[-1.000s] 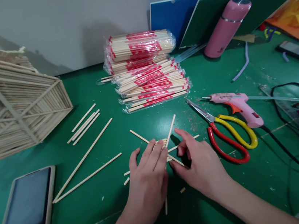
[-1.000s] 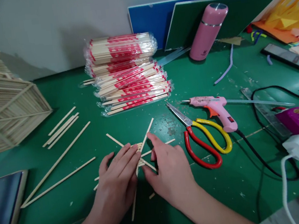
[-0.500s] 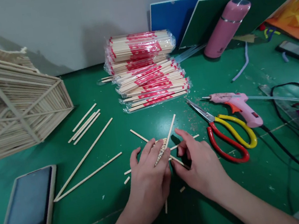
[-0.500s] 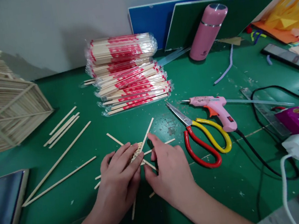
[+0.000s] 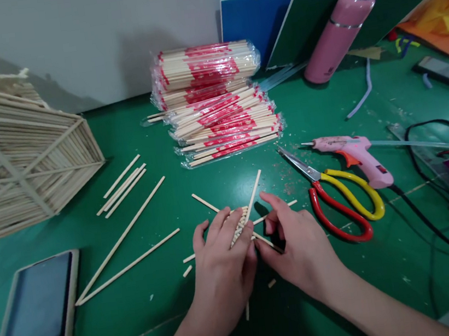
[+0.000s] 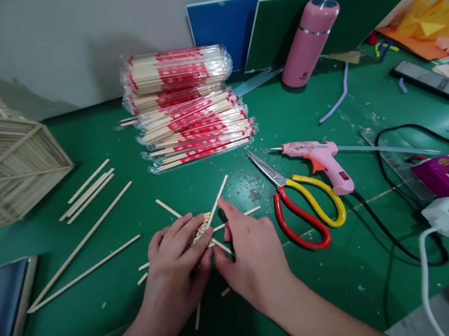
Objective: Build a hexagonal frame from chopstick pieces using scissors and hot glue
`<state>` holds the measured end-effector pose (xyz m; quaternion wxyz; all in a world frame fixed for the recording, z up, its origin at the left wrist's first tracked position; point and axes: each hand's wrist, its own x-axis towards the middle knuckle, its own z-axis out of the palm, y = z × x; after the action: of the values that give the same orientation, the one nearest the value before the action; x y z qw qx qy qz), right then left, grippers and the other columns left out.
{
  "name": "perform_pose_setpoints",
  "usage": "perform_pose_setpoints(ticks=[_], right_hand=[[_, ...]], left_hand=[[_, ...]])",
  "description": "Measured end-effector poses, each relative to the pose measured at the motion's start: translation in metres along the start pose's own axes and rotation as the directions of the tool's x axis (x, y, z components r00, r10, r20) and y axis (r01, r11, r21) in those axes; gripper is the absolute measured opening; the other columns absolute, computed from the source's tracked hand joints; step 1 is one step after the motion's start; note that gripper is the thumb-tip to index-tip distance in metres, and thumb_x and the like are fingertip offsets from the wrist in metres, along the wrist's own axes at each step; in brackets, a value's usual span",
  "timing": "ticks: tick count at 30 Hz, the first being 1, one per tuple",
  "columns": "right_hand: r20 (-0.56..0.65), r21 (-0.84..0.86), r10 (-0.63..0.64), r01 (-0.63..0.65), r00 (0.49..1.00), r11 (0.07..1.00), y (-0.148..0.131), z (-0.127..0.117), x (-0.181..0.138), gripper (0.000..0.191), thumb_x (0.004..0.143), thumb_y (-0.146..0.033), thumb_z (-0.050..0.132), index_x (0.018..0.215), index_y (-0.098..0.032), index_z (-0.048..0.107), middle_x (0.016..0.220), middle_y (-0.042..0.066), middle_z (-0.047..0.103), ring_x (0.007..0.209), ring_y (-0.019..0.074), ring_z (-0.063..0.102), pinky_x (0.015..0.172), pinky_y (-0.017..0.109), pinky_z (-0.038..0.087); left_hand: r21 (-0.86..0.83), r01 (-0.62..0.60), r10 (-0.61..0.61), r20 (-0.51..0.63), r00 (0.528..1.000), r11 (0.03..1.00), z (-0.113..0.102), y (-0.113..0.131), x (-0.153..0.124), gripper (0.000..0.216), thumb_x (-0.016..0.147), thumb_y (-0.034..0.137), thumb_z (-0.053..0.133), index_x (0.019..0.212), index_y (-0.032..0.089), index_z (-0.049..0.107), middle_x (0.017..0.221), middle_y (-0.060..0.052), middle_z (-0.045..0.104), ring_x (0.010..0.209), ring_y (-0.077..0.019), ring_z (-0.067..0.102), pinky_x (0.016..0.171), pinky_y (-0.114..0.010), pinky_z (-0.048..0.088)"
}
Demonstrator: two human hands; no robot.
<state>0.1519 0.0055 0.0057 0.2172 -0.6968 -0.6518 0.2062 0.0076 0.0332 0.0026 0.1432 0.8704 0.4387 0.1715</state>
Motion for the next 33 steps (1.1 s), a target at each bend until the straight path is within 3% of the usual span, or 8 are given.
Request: perform_pose_setpoints(ticks=[16, 19, 24, 33], right_hand=[[0.008, 0.009, 0.012, -0.012, 1.0, 1.0, -0.002, 0.0, 0.001, 0.057, 0.068, -0.024, 0.054, 0.121, -0.02, 0.035, 0.065, -0.004, 0.057, 0.056, 0.0127, 0.05, 0.058, 0.029, 0.033], [0.004, 0.095, 0.016, -0.016, 1.0, 0.995, -0.001, -0.004, -0.002, 0.059, 0.067, -0.023, 0.054, 0.122, -0.022, 0.034, 0.068, -0.004, 0.055, 0.057, 0.0119, 0.048, 0.06, 0.029, 0.035], [-0.031, 0.41, 0.038, -0.022, 0.999, 0.912, 0.008, -0.008, -0.007, 0.054, 0.072, -0.019, 0.049, 0.122, -0.023, 0.03, 0.068, -0.005, 0.047, 0.056, 0.0097, 0.045, 0.055, 0.023, 0.038], [-0.132, 0.389, -0.007, 0.058, 0.991, 0.92, 0.017, -0.001, -0.007, 0.052, 0.072, -0.019, 0.047, 0.122, -0.018, 0.032, 0.065, -0.006, 0.048, 0.051, 0.0088, 0.045, 0.052, 0.022, 0.039]], left_hand=[[-0.007, -0.009, 0.009, -0.015, 1.0, 1.0, 0.001, 0.0, -0.001, 0.025, 0.077, 0.017, 0.045, 0.097, 0.021, 0.06, 0.113, -0.006, 0.058, 0.11, -0.0258, 0.045, 0.086, -0.048, 0.031], [0.01, -0.008, 0.009, -0.052, 0.999, 1.0, 0.002, 0.001, 0.0, 0.024, 0.075, 0.016, 0.047, 0.095, 0.02, 0.061, 0.111, -0.006, 0.059, 0.109, -0.0258, 0.046, 0.085, -0.047, 0.032], [0.026, 0.019, -0.018, -0.026, 0.999, 0.999, 0.0, 0.005, 0.0, 0.024, 0.076, 0.02, 0.047, 0.095, 0.022, 0.061, 0.112, -0.006, 0.058, 0.11, -0.0255, 0.045, 0.086, -0.046, 0.031], [0.042, 0.041, -0.042, 0.007, 0.999, 0.998, -0.003, 0.012, -0.003, 0.026, 0.079, 0.019, 0.043, 0.098, 0.021, 0.06, 0.116, -0.006, 0.054, 0.113, -0.0244, 0.041, 0.088, -0.045, 0.031]])
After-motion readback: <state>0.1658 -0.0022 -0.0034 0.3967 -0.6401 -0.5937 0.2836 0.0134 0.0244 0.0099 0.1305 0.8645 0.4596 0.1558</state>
